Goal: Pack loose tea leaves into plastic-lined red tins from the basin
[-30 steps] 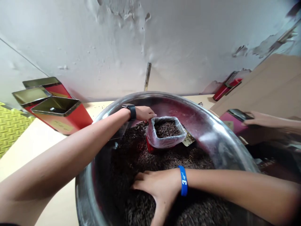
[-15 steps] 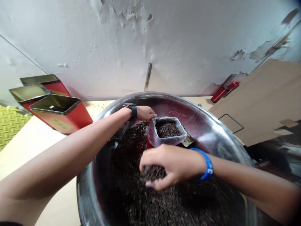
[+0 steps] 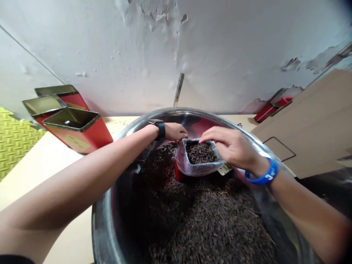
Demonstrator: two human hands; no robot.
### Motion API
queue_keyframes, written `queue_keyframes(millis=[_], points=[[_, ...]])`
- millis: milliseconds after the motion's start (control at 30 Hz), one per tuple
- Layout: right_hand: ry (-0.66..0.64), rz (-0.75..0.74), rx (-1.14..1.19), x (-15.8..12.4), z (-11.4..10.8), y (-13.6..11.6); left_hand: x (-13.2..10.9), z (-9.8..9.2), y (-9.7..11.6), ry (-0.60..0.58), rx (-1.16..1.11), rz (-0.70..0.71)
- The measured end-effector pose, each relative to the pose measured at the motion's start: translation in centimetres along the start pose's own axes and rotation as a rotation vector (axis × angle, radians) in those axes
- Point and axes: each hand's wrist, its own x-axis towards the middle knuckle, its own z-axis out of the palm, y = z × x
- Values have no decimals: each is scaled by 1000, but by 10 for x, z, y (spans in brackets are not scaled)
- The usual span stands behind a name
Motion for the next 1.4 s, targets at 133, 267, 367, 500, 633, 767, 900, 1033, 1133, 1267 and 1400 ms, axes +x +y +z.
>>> queue_keyframes(millis=[133,267,367,500,633,767,900,1033,1133,1267,1400], points=[[-249,7,-67,-2,5,7,1,1,-1,-1,7,-8],[-156,60,-119,-3,6,12,3,4,-2,1,19,5],[-265,61,-130,-3,0,13,4,5,-3,-1,16,-8],[-154,87,-132,-5,-7,14,6,6,-6,-3,12,-12],[-298,115,-166,-7,-3,12,5,7,-5,-14,14,-5],[-189,99,-174,-6,4,6,5,8,-3,-11,35,-11],[-289,-3,-162,-5,0,-3,6,10,-4,-20,45,-24],[-19,-31,142,-9,-3,-30,6,11,-2,-17,50,-41],[-302,-232,408,-16,28,-58,6,11,1,11,30,-48],[-665,-290,363,-31,95,-74,7,12,3,48,31,-36],[-773,-243,410,-38,120,-70,6,12,2,57,75,-42]])
